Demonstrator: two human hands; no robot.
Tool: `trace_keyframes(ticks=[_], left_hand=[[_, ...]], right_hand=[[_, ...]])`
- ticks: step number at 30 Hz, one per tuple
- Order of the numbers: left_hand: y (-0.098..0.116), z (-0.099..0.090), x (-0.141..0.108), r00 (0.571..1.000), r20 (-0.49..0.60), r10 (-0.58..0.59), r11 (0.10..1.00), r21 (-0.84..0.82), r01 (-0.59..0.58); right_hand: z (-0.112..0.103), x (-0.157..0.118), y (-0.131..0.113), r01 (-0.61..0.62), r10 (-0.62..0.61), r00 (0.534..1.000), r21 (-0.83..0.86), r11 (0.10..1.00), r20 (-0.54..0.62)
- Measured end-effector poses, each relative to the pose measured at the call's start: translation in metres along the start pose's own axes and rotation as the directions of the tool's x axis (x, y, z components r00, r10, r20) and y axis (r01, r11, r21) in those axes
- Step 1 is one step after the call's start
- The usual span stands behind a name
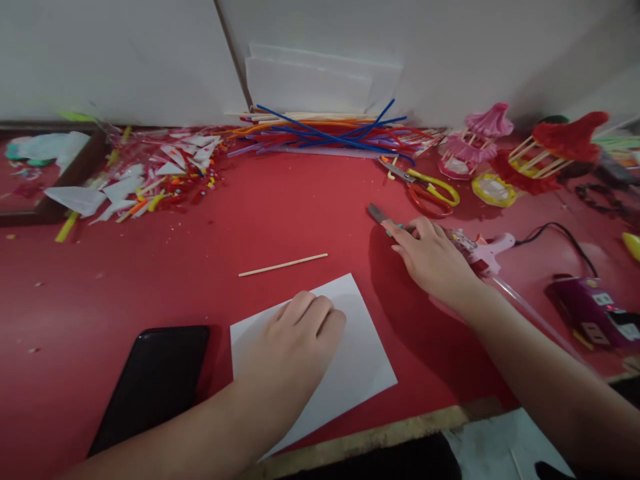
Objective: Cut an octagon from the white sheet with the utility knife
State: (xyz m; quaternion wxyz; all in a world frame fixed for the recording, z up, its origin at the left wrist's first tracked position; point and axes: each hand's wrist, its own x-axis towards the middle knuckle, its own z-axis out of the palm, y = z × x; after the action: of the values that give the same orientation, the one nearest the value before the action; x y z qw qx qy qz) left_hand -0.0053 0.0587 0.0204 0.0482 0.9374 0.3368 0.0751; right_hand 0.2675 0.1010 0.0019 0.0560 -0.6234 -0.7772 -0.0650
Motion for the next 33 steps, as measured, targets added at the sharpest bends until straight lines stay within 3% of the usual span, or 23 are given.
trace_keyframes(ticks=[6, 10, 12, 15, 17, 21, 28, 33], left_hand=[[-0.005, -0.017, 0.002, 0.985, 0.155, -0.071, 0.997, -0.022, 0.075], [-0.015, -0.023, 0.004, 0.971, 0.061, -0.232, 0.964, -0.117, 0.237], [-0.02, -0.022, 0.005, 0.958, 0.026, -0.284, 0.917, -0.283, 0.28], [-0.024, -0.018, 0.006, 0.954, 0.026, -0.3, 0.823, -0.499, 0.272], [-0.024, -0.014, 0.007, 0.957, 0.022, -0.29, 0.798, -0.546, 0.254], [-0.021, -0.008, 0.007, 0.962, 0.005, -0.272, 0.778, -0.586, 0.224], [-0.015, -0.002, 0.007, 0.963, -0.012, -0.268, 0.746, -0.635, 0.2], [-0.009, -0.007, 0.0, 0.978, -0.034, -0.205, 0.797, -0.586, 0.147]], right_hand=[[-0.003, -0.002, -0.005, 0.017, -0.002, 0.988, 0.098, 0.995, -0.152], [-0.024, -0.002, -0.024, 0.15, -0.065, 0.952, 0.268, 0.952, -0.299], [-0.031, -0.003, -0.038, 0.312, -0.142, 0.92, 0.463, 0.83, -0.365], [-0.028, -0.004, -0.058, 0.409, -0.265, 0.912, 0.645, 0.645, -0.312], [-0.019, -0.006, -0.068, 0.41, -0.318, 0.91, 0.687, 0.601, -0.265], [-0.007, -0.012, -0.075, 0.404, -0.349, 0.909, 0.692, 0.599, -0.228], [-0.012, -0.025, -0.068, 0.42, -0.395, 0.896, 0.675, 0.606, -0.203], [-0.011, -0.024, -0.063, 0.394, -0.386, 0.908, 0.646, 0.653, -0.164]])
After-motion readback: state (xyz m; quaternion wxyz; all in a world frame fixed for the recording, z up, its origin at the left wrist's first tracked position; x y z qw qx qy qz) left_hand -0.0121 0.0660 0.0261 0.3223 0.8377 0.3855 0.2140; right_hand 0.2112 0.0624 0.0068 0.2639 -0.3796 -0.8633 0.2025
